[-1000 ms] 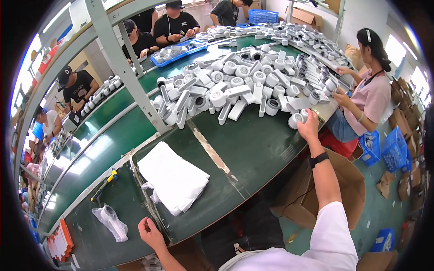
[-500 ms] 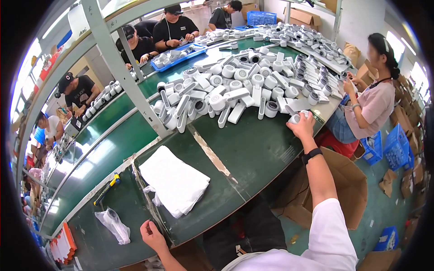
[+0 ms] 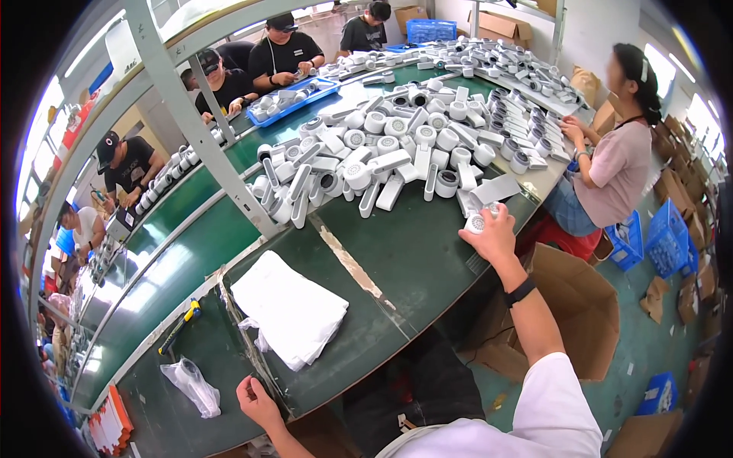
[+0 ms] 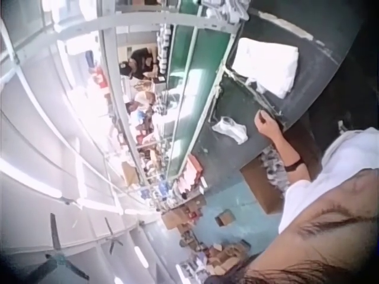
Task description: Packaging white electronic camera housings into plastic bags at an assembly line.
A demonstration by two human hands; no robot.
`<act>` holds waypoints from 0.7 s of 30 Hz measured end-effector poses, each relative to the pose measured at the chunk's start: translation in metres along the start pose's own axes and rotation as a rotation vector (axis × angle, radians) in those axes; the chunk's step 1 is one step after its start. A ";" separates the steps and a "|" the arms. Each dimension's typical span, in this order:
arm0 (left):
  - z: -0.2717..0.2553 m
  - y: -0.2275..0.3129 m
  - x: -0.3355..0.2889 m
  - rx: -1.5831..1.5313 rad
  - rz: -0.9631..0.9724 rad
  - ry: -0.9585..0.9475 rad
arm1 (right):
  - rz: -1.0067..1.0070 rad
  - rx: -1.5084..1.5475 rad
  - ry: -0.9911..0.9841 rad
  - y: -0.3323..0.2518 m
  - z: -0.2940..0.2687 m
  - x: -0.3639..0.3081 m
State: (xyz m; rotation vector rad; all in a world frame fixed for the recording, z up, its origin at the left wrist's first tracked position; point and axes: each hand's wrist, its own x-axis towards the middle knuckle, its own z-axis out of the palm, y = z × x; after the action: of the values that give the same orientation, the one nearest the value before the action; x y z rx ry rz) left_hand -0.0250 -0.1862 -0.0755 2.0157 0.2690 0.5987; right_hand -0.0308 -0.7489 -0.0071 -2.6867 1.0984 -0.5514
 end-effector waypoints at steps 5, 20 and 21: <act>-0.001 -0.006 -0.001 0.020 0.017 0.015 | -0.111 -0.014 0.033 -0.009 -0.001 -0.024; -0.002 0.004 -0.002 0.013 0.042 0.010 | -0.054 0.124 0.352 0.053 0.015 0.015; -0.002 0.002 -0.002 0.014 0.041 0.009 | -0.053 0.124 0.351 0.061 0.014 0.020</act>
State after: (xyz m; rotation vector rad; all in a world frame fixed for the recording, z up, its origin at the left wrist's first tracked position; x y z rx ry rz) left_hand -0.0278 -0.1864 -0.0729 2.0366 0.2380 0.6339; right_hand -0.0508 -0.8064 -0.0330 -2.5784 1.0319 -1.0954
